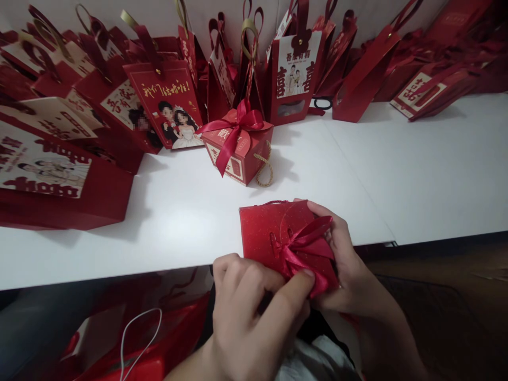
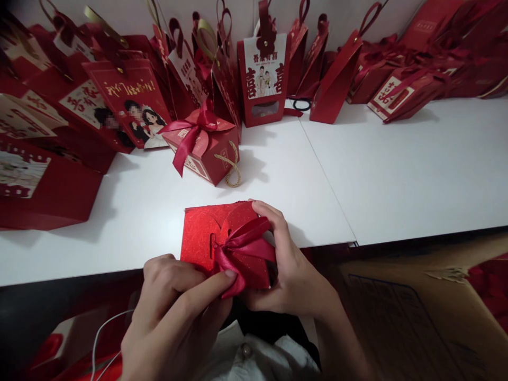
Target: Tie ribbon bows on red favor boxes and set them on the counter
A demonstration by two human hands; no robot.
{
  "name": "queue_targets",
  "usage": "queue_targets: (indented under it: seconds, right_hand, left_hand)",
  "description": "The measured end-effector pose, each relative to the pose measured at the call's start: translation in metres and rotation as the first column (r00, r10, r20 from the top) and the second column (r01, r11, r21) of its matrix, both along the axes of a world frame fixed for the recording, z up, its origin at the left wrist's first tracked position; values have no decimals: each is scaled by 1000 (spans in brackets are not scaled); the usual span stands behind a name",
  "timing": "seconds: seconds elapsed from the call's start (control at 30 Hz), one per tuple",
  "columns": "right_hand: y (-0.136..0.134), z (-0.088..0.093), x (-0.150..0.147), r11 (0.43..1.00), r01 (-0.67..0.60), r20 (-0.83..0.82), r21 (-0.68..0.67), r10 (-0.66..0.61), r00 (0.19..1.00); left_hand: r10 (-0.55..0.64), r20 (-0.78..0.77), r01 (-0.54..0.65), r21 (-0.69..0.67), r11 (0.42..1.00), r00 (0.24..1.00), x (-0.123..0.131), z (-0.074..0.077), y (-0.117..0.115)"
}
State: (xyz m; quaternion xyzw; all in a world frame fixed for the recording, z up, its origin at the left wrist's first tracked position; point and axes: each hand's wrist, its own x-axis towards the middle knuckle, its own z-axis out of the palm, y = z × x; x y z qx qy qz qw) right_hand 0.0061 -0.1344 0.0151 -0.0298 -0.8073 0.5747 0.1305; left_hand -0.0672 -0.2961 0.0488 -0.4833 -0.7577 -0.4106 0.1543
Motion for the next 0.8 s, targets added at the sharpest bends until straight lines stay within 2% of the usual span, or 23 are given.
queue_targets:
  seconds: [0.33,0.4,0.5,0.6,0.7,0.77,0.8]
  right_hand:
    - [0,0,0,1000,2,3,-6,-2,1000]
    - [1,0,1,1000,-3,16,-20,4,1000]
    - [-1,0,0,999,13,50,-39,-11,999]
    - [-2,-1,-2,997,63,49,-35,-61,997]
    - [-1,-3,-5,990,136,2,-40,-136,991]
    - [2,-5,-7,970,205,-51,-130,-213,976]
    - [4,-6,-8,944,248,-63,-216,-267,962]
  left_hand:
    - [5,7,-5,16,1000,1000,1,0,0]
    - [14,72,-19,67,998,997,0,1,0]
    - [106,240,-143,139,980,965,-9,3,-1]
    - [150,496,-242,126,962,855,-28,-1,1]
    - [-4,781,-256,210,944,625,-50,-17,4]
    - [-84,845,-294,275,915,528,-60,-31,7]
    - [-75,846,-304,271,914,528,-62,-37,8]
